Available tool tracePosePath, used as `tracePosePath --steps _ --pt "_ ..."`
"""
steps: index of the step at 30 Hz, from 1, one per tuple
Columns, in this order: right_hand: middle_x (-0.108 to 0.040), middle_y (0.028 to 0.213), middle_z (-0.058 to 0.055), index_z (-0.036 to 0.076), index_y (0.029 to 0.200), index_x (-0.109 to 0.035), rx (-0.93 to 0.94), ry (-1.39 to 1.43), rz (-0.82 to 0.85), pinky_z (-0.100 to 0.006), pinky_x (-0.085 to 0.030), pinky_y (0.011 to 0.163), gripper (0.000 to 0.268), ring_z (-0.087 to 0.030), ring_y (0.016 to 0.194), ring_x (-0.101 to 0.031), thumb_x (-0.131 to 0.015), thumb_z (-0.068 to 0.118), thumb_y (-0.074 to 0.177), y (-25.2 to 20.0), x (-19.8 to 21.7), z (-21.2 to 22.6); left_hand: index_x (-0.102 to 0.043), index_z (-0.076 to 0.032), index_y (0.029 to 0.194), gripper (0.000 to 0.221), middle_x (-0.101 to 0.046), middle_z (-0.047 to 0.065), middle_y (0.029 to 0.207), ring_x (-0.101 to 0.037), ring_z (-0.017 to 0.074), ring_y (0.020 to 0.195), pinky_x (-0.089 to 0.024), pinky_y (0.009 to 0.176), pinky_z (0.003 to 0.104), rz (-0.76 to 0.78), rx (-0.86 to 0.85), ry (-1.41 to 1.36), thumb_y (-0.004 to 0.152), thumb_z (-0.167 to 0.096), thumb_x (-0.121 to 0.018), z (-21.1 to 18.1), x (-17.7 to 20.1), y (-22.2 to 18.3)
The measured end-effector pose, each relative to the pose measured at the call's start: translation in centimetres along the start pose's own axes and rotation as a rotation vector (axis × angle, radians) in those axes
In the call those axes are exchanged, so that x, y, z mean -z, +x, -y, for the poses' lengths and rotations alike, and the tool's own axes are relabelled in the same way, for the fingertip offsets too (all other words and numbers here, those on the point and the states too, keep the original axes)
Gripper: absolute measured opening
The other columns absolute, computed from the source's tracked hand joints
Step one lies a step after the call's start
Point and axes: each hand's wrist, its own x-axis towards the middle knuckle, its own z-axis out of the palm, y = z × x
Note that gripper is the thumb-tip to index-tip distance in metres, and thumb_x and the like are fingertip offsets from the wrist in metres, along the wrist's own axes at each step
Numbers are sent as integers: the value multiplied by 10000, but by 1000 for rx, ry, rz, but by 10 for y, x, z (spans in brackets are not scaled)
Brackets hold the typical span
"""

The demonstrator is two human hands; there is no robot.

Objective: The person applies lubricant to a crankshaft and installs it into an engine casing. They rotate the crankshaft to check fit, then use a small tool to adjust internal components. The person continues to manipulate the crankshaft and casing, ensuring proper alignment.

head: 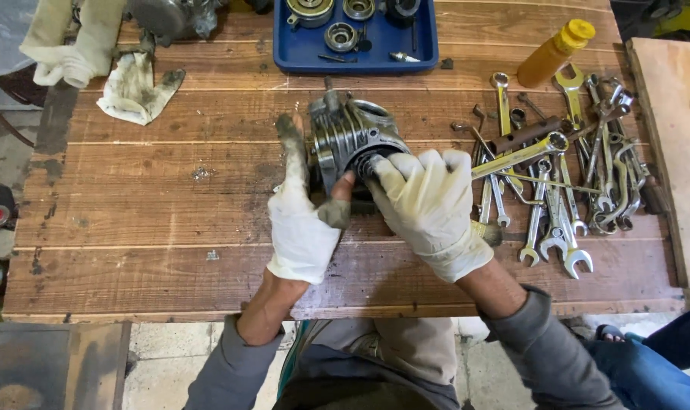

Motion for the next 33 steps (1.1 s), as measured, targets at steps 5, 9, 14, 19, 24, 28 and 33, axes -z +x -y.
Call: tracePosePath --steps 5,9,14,19,24,28,33 --pt "-637 906 -49 89 1002 -731 -303 78 -34 -388 -451 751 172 -246 797 -585 -802 210 903 -16 -7 11 -351 -252 1605 933 -770 228 1108 -742 420 1011 -636 818 559 12 111 51 832 -481 -819 -18 7 -11" --pt "-647 933 -62 117 1019 -752 -441 100 -48 -405 -483 758 228 -270 812 -621 -826 195 818 -25 -20 18 -390 -182 1590 866 -779 235 927 -764 429 856 -614 709 545 57 2 38 871 -474 -774 -10 16 -5" --pt "-650 953 -95 96 1017 -719 -583 320 -42 -384 -534 722 217 -313 820 -656 -785 101 811 -23 -24 23 -565 -43 1480 808 -720 174 793 -734 378 707 -592 669 447 0 -266 11 839 -449 -842 26 22 8" --pt "-643 939 -83 109 1019 -717 -629 342 24 -381 -551 704 197 -304 810 -662 -763 117 828 -26 -22 20 -522 -96 1510 579 -643 115 913 -689 296 825 -587 926 499 -148 -475 -70 997 -271 -727 11 20 36" --pt "-655 1080 -76 84 1116 -672 -651 350 181 -427 -519 720 278 -305 884 -616 -751 217 886 -33 -23 24 -267 -161 1662 687 -530 202 1491 -749 299 1260 -709 1047 432 61 -539 20 1137 -591 -370 2 25 81" --pt "-641 1068 -100 77 1107 -648 -630 357 162 -450 -495 707 269 -318 861 -577 -732 217 893 -28 -23 24 -617 20 1343 648 -673 242 1316 -671 352 1176 -574 961 509 557 -382 60 1061 -497 -347 -20 20 126" --pt "-645 1084 -99 75 1124 -660 -608 376 118 -448 -489 713 252 -314 847 -560 -714 185 904 -29 -23 22 -681 -59 1352 450 -756 18 985 -555 100 669 -389 504 270 901 -60 110 991 -302 -566 -44 7 149"
